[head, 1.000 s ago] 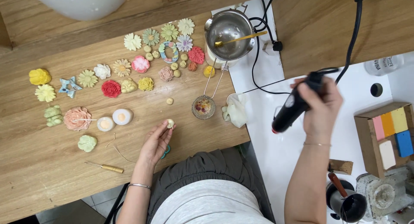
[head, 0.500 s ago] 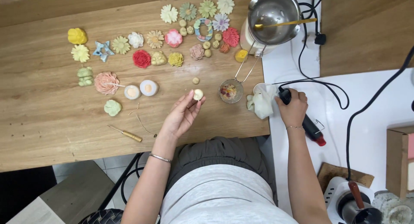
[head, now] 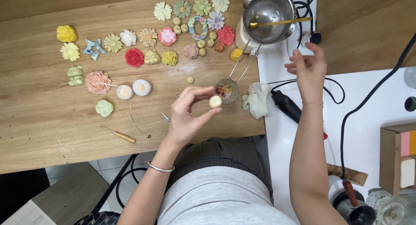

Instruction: Preparing and inserting wicks into small decorative wax pieces.

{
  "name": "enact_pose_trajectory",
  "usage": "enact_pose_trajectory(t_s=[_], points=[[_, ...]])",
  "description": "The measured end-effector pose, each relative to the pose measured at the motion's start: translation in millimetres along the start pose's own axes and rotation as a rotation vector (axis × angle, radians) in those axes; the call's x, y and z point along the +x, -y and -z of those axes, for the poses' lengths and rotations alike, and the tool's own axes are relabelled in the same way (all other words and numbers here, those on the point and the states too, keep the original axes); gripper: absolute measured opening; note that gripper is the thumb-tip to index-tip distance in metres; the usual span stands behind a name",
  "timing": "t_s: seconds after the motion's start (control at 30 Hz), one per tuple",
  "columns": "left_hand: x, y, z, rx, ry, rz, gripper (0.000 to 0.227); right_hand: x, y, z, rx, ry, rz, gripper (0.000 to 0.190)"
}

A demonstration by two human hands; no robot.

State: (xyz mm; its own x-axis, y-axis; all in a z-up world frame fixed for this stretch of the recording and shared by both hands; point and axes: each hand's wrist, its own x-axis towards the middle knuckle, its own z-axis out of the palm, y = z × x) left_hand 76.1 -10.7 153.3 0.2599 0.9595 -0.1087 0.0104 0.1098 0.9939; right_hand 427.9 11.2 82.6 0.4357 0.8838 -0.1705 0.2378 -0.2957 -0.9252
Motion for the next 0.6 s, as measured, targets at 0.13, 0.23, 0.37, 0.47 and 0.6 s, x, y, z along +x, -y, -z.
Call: enact_pose_trajectory(t_s=[0.13, 0.23, 0.37, 0.47, 0.6], points=[[10.6, -9.6, -12.1, 0.203, 0.107, -0.254, 0.049, 33.4, 22.5, -11.8, 0.120, -0.056, -0.010, 0.056], [18.3, -8.6, -23.9, 0.231, 0.127, -0.241, 0.044, 56.2, 19.2, -15.9, 0.142, -0.082, -0.005, 0.056], [28.9, 10.4, -36.2, 0.290, 0.159, -0.136, 0.035, 79.4, 6.0, -17.0, 0.126, -0.143, 0.049, 0.037], [40.5, 31.8, -46.9, 0.146, 0.177, 0.024, 0.030, 88.3, 1.7, -14.5, 0.170, -0.169, 0.105, 0.018], [69.4, 46.3, -63.6, 0.156, 0.181, 0.092, 0.034, 93.5, 12.6, -22.8, 0.289, -0.120, 0.193, 0.011]])
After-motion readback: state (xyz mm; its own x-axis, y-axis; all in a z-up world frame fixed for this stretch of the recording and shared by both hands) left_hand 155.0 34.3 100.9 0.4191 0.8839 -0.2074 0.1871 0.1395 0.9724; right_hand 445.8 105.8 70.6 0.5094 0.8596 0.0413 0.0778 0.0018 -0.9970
